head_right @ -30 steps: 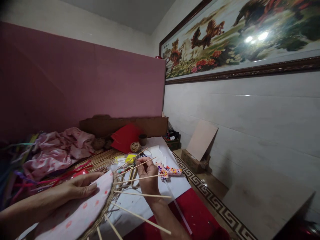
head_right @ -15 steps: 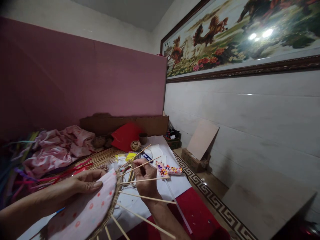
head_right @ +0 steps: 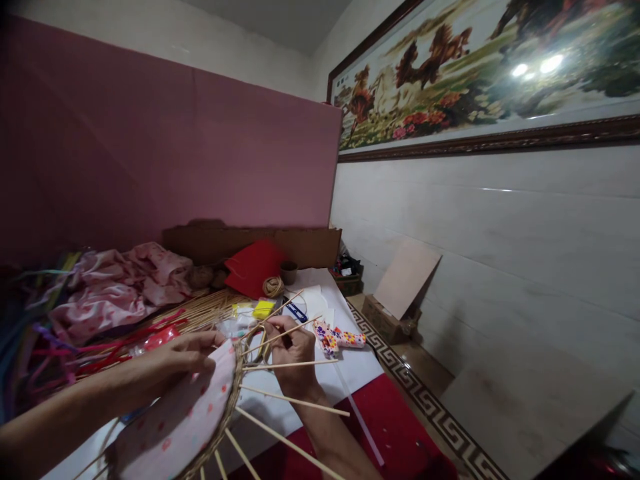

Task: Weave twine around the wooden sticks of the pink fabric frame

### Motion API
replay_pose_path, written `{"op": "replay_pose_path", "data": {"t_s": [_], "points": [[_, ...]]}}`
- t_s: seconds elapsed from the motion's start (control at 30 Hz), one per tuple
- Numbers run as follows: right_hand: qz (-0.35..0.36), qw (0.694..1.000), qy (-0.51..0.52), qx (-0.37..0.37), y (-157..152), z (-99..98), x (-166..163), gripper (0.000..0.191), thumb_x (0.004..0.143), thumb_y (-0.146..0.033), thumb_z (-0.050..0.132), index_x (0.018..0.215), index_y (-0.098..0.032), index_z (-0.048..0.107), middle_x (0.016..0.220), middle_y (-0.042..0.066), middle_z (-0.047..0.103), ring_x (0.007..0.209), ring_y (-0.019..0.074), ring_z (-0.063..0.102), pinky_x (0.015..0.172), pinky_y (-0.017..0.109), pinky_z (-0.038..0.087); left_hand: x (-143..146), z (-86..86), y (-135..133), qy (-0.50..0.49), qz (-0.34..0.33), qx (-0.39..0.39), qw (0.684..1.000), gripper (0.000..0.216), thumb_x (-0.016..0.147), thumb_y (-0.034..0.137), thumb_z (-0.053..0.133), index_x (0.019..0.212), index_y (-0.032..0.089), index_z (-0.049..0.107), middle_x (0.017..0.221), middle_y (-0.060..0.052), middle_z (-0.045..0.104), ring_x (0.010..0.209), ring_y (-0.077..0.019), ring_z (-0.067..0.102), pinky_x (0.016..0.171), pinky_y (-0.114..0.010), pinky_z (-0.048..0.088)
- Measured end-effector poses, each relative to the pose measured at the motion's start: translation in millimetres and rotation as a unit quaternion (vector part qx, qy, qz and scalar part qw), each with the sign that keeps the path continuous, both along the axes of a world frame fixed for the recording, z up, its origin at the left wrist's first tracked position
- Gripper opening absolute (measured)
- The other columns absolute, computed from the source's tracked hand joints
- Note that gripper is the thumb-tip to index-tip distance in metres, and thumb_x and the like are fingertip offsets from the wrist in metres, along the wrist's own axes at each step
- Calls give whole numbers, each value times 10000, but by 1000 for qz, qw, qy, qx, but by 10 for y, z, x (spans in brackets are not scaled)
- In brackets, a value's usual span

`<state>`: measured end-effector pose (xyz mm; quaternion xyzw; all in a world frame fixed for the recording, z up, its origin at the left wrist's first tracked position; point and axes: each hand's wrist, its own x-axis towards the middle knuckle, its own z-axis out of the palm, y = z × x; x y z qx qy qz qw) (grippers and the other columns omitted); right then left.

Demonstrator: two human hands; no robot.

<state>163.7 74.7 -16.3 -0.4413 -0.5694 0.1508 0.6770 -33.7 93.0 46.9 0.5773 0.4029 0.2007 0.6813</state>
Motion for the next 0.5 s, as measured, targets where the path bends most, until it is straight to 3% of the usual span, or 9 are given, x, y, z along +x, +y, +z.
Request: {"op": "replay_pose_path", "data": {"t_s": [0.1, 0.2, 0.33, 0.5], "points": [[-4, 1000, 5, -12, -4, 13, -13, 182, 814, -335, 578, 760, -183, 661, 581, -16, 573, 483, 107, 451, 465, 218, 360, 162, 65, 56, 17, -30, 73, 997, 272, 677, 279, 667, 933, 195, 635, 736, -1, 629, 542, -103, 507, 479, -203, 346], [-10, 1000, 8, -27, -9, 30, -24, 191, 801, -346, 591, 740, -182, 666, 548, -24, 552, 453, 99, 421, 440, 215, 331, 392, 65, 141, -35, -51, 57, 996, 286, 670, 283, 680, 926, 163, 634, 766, -50, 665, 637, -144, 572, 605, -259, 409], [13, 999, 16, -46, 4, 15, -17, 181, 800, -347, 591, 778, -179, 656, 576, -21, 566, 467, 96, 453, 448, 206, 355, 602, 9, 228, -71, -1, 56, 996, 197, 602, 229, 721, 763, 136, 655, 620, -20, 615, 541, -116, 516, 572, -265, 376], [34, 995, 27, -94, 23, -33, 0, 202, 793, -352, 603, 892, -176, 595, 559, -49, 503, 468, 91, 419, 428, 195, 326, 626, 24, 251, -70, 40, 68, 994, 160, 601, 256, 724, 675, 134, 650, 502, 11, 551, 475, -90, 456, 515, -240, 320]]}}
